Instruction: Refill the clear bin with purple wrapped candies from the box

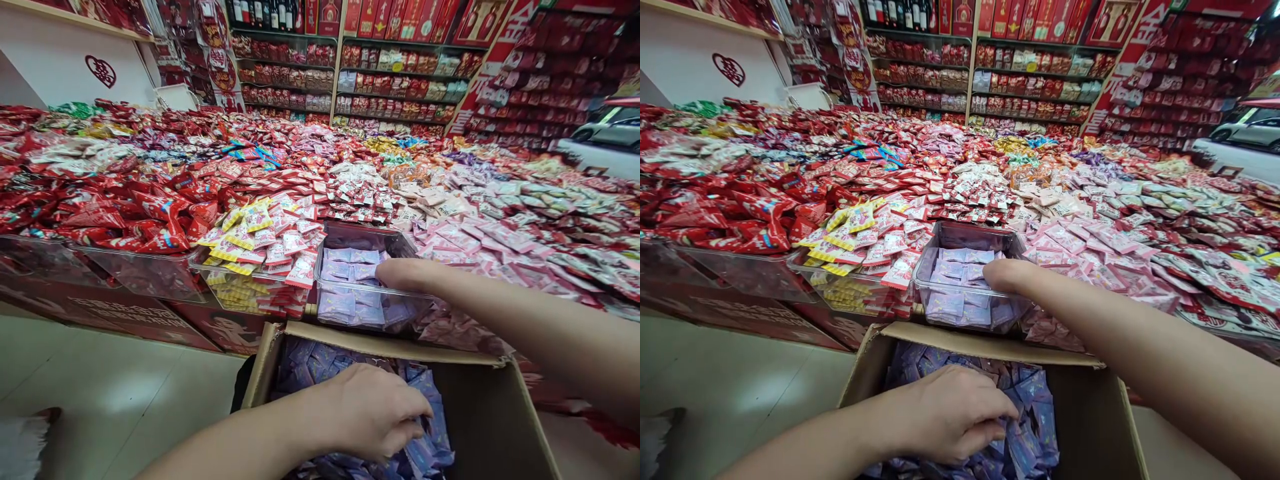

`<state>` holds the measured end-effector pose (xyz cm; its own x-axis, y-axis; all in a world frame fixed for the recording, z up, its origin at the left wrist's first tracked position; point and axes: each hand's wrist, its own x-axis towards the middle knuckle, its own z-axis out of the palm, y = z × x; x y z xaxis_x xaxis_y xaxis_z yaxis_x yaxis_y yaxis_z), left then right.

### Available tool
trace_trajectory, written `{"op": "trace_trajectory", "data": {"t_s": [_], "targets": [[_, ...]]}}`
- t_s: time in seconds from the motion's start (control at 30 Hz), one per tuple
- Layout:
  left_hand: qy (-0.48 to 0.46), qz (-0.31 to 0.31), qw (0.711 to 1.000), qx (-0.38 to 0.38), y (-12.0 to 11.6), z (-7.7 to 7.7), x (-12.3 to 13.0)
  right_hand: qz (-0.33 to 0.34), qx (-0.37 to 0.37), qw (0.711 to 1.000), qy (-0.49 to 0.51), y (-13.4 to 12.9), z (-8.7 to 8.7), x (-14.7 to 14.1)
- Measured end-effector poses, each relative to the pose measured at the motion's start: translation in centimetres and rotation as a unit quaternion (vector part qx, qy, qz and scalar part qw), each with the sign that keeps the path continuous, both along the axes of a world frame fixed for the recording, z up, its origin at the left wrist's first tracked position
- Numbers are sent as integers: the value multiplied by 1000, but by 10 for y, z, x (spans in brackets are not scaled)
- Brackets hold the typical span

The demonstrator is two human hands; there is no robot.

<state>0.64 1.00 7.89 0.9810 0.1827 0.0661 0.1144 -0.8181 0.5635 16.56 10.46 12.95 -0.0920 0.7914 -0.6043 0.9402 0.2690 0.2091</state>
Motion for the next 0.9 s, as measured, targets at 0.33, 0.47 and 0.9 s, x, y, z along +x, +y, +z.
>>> {"op": "trace_trajectory", "data": {"t_s": [0.33, 0.47, 0.9], "targets": [[7, -5, 1000, 19, 1, 1, -1, 107, 33, 991, 66, 17, -17, -10], [6, 1, 1000, 27, 2, 0, -1, 66, 66, 995, 19, 17, -22, -5], [27, -2, 999, 40, 3, -3, -1, 39, -101, 981, 164, 20, -15, -17]]}}
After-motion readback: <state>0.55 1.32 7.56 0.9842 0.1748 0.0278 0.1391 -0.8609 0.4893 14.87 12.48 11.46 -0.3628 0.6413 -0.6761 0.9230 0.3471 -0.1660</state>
